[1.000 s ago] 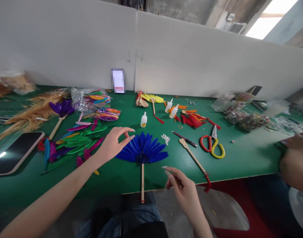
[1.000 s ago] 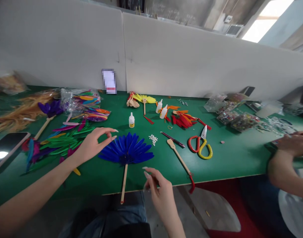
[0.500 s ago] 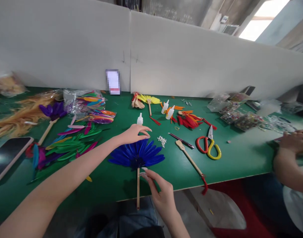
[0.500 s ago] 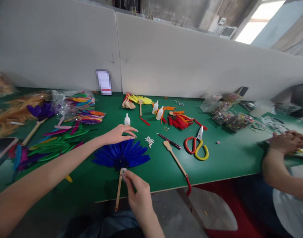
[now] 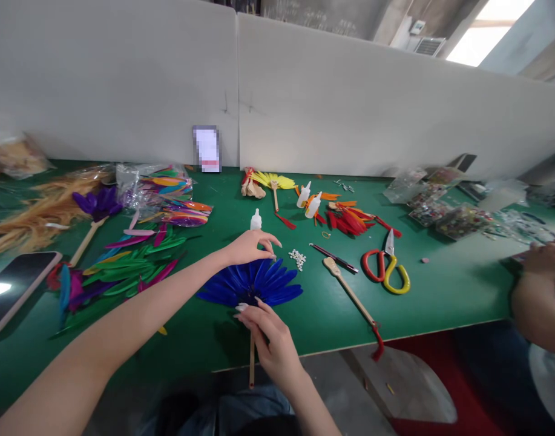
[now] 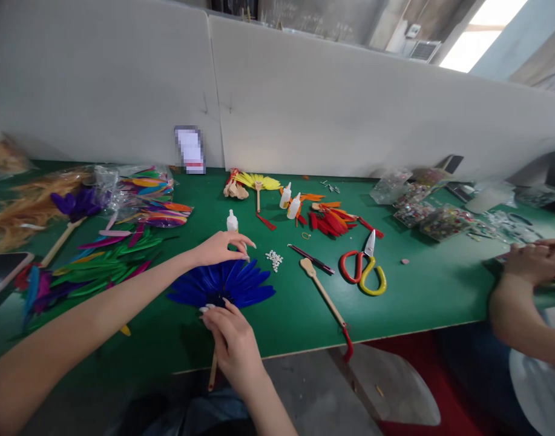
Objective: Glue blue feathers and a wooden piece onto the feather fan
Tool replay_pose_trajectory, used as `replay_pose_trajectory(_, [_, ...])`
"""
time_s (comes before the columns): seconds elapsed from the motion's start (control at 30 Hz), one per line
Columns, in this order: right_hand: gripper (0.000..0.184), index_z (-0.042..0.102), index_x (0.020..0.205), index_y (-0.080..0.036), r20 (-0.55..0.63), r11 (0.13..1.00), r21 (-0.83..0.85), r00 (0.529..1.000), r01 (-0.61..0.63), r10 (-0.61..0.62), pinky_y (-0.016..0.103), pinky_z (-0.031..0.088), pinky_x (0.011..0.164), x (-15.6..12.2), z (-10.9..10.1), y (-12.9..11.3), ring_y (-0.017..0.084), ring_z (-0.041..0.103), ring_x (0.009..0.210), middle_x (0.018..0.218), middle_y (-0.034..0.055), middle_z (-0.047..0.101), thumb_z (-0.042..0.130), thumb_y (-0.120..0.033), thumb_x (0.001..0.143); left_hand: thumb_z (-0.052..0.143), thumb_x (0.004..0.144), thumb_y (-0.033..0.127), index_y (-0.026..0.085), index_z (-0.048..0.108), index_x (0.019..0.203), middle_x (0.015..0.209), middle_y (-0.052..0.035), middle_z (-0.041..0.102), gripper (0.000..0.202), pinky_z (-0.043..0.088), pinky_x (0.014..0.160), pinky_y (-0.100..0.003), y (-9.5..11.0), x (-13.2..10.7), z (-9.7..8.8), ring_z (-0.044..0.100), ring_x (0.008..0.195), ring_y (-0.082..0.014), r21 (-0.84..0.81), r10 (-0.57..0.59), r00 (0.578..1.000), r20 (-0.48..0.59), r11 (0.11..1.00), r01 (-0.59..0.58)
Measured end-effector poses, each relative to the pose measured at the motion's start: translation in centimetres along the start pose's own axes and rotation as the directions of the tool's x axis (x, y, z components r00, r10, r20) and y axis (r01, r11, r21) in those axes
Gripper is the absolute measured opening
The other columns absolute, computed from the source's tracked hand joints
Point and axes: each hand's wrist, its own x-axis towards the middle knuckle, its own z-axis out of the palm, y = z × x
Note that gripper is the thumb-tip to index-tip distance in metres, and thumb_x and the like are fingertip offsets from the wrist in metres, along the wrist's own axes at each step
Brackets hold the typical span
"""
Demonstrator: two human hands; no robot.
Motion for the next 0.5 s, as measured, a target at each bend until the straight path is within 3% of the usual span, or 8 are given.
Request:
replay_pose_trajectory(0.17, [0.033,0.056,0.117,-0.025,0.1,1.0,0.022,0.995,0.018,-0.02,0.037,0.044,0.103,-0.27,0.25,0.28,0.015,0.067,0.098,0.107,0.0036,0.071,0.041,-0.01,0.092,0.067,0.075,0.025,0.019,0.065,0.102,0.08,-0.002,0.074,0.028,0.047,0.087,-0.033,-0.03,0.09,0.34,0.069,0.084,-0.018,-0.03,-0.01,1.0,-0.008,1.0,0.01])
replay_pose_trajectory(0.5, [0.031,0.057,0.114,-0.021,0.125,0.996,-0.051,0.99,0.066,-0.059,0.037,0.044,0.103,-0.47,0.45,0.47,0.015,0.068,0.095,0.103,0.0052,0.073,0.042,-0.007,0.091,0.066,0.076,0.026,0.018,0.065,0.103,0.08,-0.0032,0.074,0.028,0.047,0.086,-0.033,-0.17,0.32,0.81,0.068,0.082,-0.0182,-0.05,-0.007,1.0,0.006,0.999,0.007])
